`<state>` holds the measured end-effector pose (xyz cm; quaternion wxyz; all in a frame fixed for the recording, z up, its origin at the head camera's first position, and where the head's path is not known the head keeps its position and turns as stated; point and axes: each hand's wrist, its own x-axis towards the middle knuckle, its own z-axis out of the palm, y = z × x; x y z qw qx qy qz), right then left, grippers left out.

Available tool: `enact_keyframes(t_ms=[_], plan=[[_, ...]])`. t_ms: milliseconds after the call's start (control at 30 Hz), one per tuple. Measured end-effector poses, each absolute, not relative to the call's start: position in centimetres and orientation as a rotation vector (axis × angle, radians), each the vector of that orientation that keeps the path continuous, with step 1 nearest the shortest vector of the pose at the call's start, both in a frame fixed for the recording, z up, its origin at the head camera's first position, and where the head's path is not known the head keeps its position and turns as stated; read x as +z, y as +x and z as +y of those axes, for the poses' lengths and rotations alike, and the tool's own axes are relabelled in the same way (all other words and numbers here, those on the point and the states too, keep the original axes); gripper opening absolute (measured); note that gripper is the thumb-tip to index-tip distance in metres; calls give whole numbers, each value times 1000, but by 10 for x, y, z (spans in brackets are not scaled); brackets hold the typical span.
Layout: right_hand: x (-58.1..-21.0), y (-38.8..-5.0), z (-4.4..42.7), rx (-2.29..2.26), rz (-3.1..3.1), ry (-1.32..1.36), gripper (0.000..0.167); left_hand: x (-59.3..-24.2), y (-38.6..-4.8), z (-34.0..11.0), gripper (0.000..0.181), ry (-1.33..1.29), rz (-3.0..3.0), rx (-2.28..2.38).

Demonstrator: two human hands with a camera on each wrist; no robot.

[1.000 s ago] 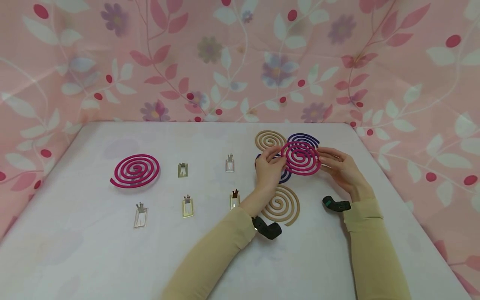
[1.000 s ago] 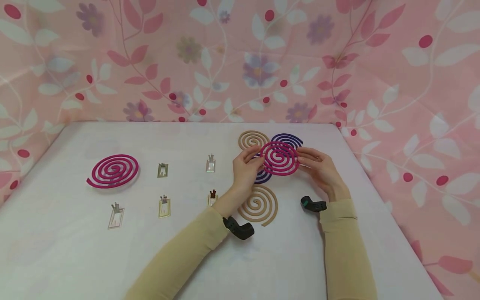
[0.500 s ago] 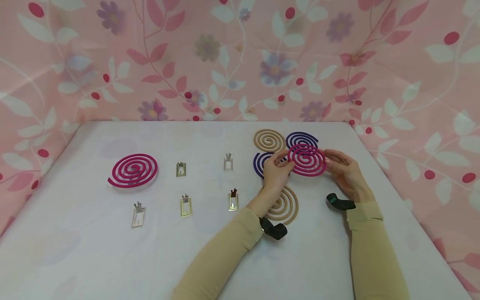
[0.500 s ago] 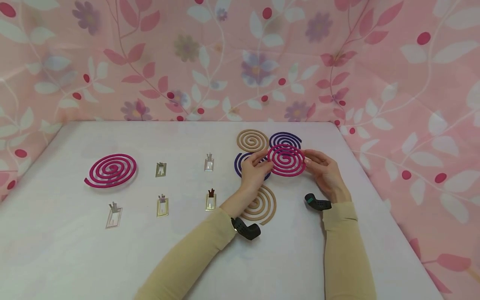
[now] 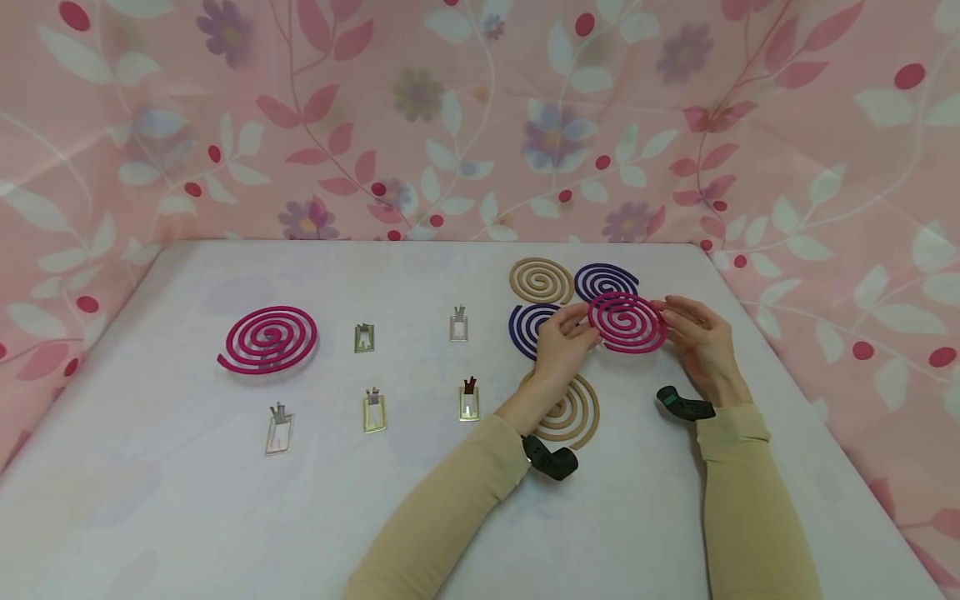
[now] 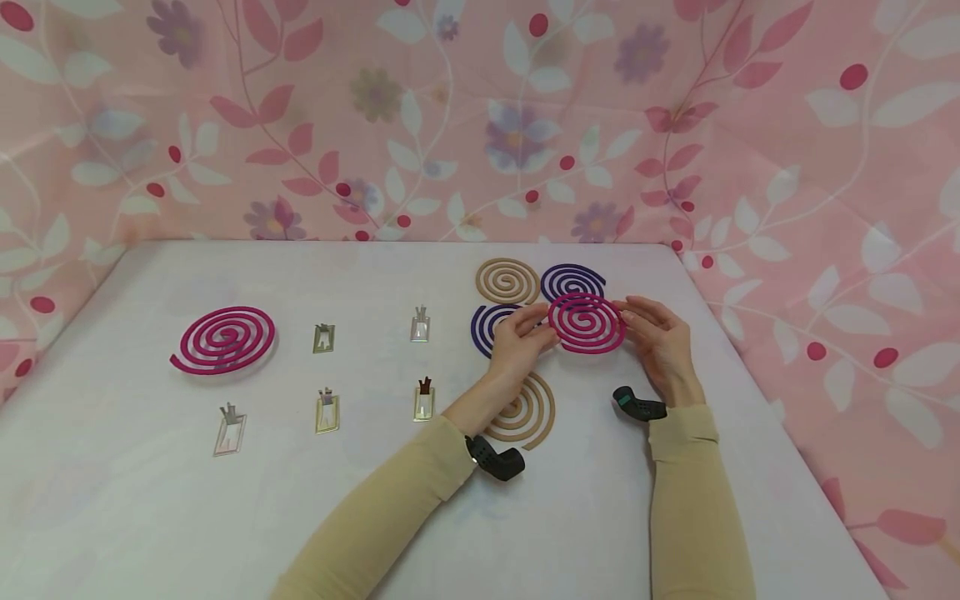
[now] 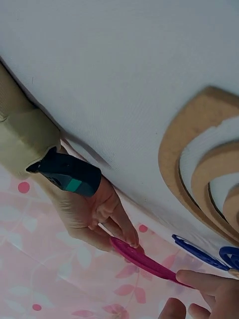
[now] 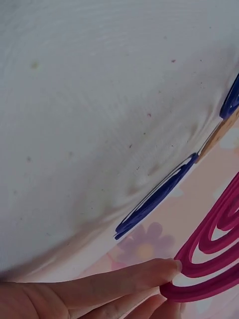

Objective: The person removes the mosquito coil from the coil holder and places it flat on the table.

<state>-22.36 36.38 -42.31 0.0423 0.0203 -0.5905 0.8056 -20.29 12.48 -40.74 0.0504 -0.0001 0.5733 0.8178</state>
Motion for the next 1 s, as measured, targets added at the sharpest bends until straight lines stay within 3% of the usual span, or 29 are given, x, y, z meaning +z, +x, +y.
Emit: enact_keyframes(t_ms=[100,333,733,1000], plan=[[-421,-224,363,2415,-1830,-26,33,-406,-202,125,42,2,1735,2473],[-416,-221,363,2278,-2119,-273,62,-407,-201,126,42,-6,1790,2418],[-406,-223,367,2079,-2381,-230,51,-408,-200,128,43,31,1783,2310],[-402,-222,367,2034,-2461,-246,56,-408,-199,129,51,60,1849,2253]])
